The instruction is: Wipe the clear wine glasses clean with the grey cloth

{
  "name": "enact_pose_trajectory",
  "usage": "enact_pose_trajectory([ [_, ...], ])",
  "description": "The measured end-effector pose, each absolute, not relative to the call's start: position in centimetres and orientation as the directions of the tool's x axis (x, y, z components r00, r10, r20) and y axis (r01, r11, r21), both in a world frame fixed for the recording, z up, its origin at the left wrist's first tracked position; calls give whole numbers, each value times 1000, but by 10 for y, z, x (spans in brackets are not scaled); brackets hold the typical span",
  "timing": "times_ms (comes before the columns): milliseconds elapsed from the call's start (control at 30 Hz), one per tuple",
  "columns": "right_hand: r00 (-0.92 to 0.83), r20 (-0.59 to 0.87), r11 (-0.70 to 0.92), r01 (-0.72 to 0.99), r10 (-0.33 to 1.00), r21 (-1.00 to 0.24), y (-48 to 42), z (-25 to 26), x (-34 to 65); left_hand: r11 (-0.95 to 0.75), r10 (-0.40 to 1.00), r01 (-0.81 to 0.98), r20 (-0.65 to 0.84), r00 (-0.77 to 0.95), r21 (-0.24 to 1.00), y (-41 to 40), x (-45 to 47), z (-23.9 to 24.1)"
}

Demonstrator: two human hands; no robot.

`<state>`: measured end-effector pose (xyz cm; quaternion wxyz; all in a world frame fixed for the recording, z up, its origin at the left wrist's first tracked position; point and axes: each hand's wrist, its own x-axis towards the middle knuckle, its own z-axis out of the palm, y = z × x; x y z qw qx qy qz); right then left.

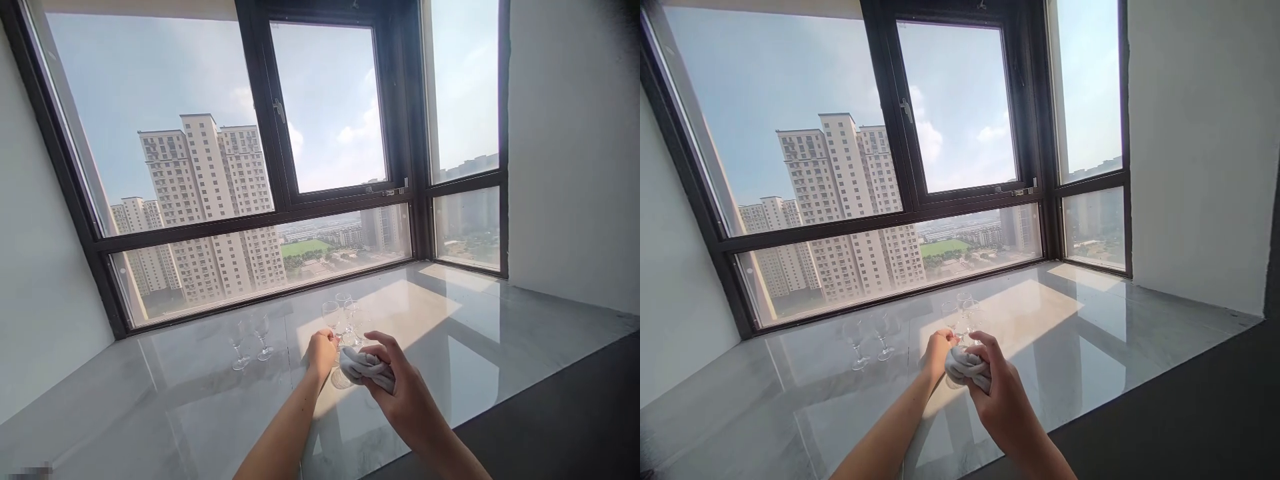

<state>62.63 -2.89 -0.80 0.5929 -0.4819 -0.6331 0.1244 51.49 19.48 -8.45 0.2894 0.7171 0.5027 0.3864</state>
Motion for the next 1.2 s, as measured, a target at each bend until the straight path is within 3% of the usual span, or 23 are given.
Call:
enact_pose_trajectory([
  [267,103,612,483,518,784,-706,-26,-16,619,-347,912,694,399,93,631,193,482,-71],
  [433,123,628,492,513,768,-703,-25,-20,620,-444,705,729,705,-75,521,161,430,-57],
  [500,126,639,500,515,759,-696,-24,-23,619,-441,642,720,749,-164,536,154,408,-55],
  [667,54,648,528,531,759,-663,-20,-32,612,-264,635,590,598,-489,763,170,375,-59],
  [767,27,640,526,543,768,-655,-18,-37,608,-158,701,526,470,-536,835,190,369,-63],
  [967,21,644,532,542,765,-650,-15,-46,605,-38,814,527,332,-477,849,207,360,-68],
  [1200,44,645,520,551,763,-652,-12,-53,601,-57,940,629,254,-228,775,198,368,-64],
])
